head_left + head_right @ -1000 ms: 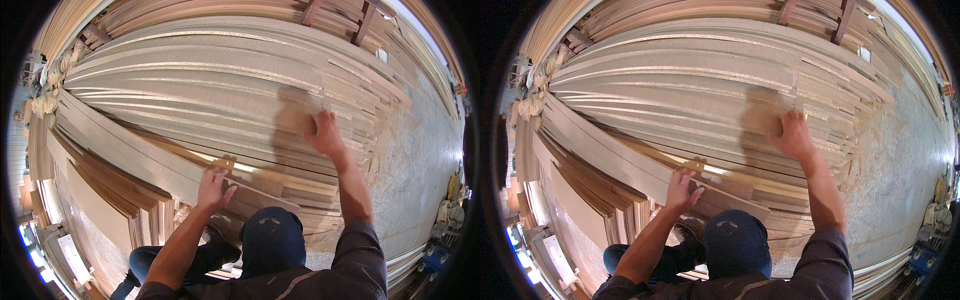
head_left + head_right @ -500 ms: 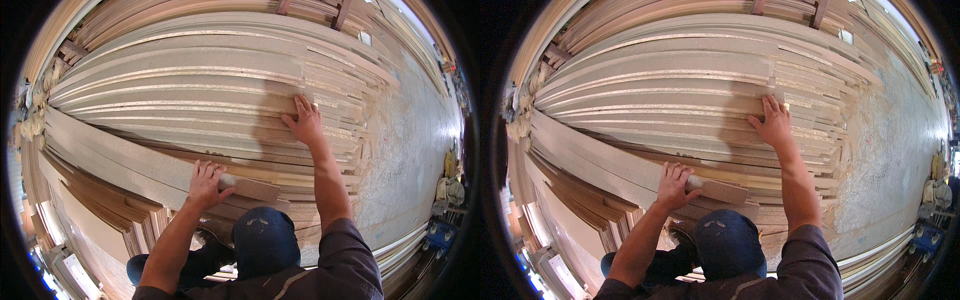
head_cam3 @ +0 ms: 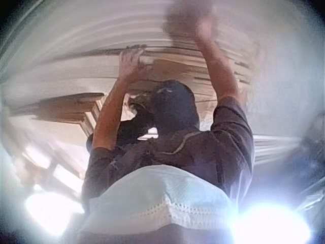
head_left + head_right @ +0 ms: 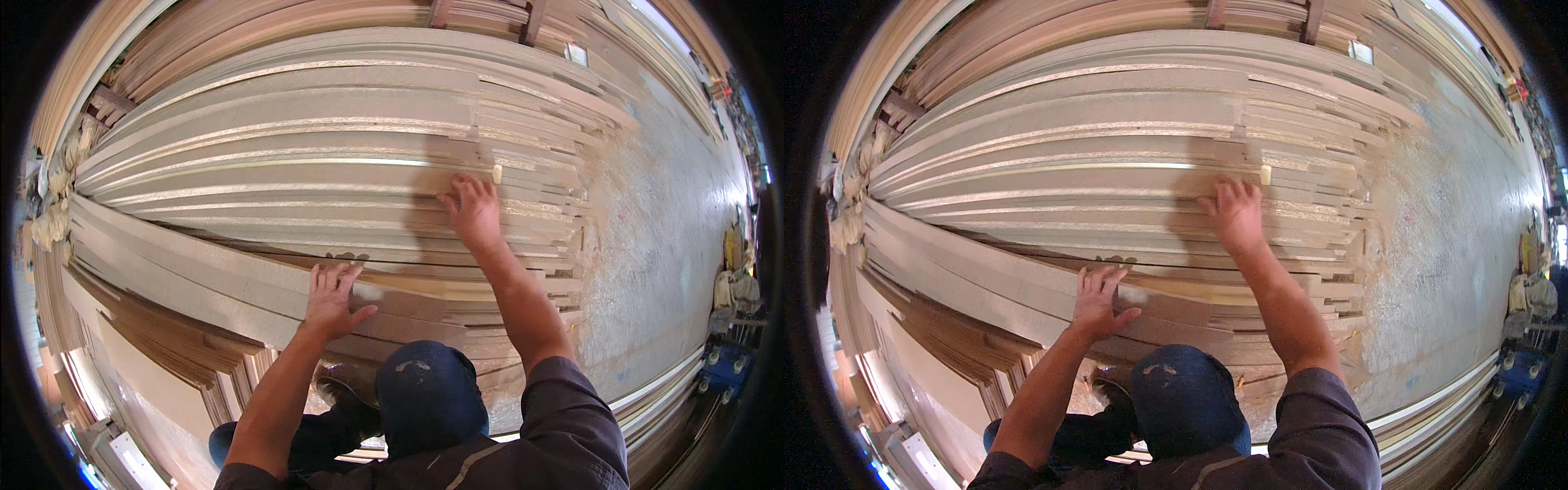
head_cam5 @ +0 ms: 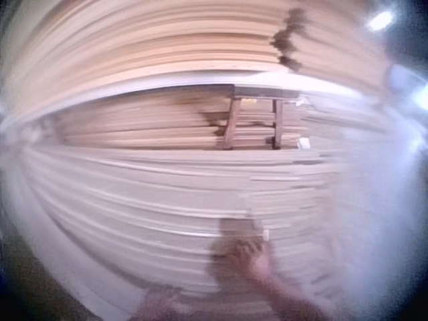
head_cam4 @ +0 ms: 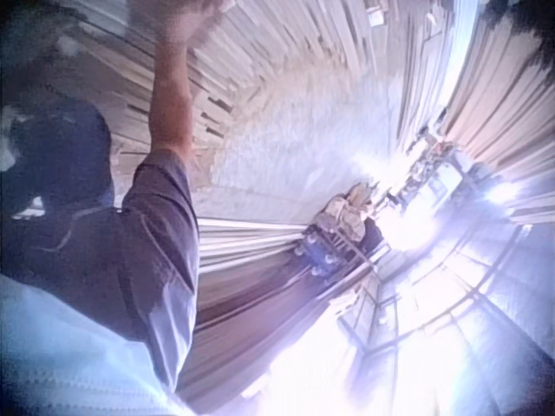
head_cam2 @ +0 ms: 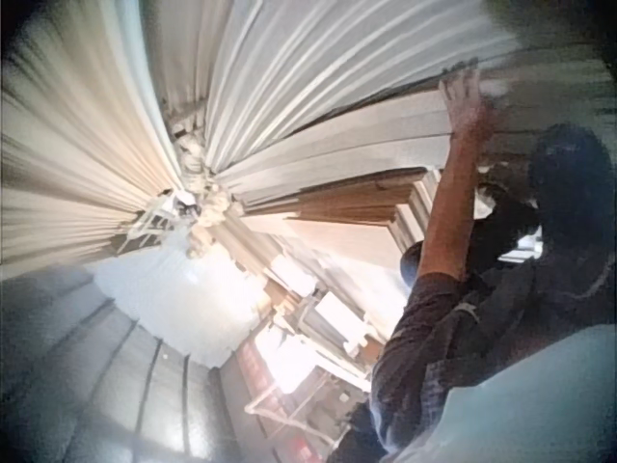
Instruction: The person sorts through a stack of wooden planks, selecting specific pieces. They then use a red marker to mark a plank and a calculator to perform calculations before moving a large sheet of plywood.
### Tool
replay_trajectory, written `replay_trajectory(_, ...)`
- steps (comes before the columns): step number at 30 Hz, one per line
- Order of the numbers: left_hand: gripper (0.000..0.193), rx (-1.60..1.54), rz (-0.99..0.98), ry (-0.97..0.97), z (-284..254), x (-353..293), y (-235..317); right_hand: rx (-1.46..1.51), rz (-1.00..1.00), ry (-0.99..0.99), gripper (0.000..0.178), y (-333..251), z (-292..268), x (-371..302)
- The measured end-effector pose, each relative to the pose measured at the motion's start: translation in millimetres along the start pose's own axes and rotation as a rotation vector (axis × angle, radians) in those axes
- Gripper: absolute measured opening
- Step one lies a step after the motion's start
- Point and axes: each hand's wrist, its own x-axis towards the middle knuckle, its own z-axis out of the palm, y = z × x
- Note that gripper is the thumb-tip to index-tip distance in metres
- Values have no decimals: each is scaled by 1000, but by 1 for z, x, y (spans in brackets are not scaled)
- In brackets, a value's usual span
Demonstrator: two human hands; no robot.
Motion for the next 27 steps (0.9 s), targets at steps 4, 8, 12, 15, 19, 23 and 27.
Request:
replay_trajectory(4,75,-6,11,16,-2,-11,-3,54,-90,-112,26,-32,-35,-44)
replay_trajectory(8,62,-63,-81,-49,-13,-21,0,162,-154,-67,43,-42,-42,-81)
replay_trajectory(12,51,-64,-78,-41,-13,-33,6,169,41,-102,64,-42,-36,-55)
replay_trajectory(15,54,-94,-145,-85,-9,-31,1,29,59,-207,66,-38,-25,-29)
replay_trajectory(19,59,-28,-51,172,-13,-32,5,-56,53,-426,64,-64,-62,-27)
replay_trajectory(23,67,-42,124,424,-71,-5,35,79,-68,-735,57,-74,-94,-80)
replay_trajectory(27,60,2,-93,-159,-63,14,25,224,7,-902,56,-71,-88,-77)
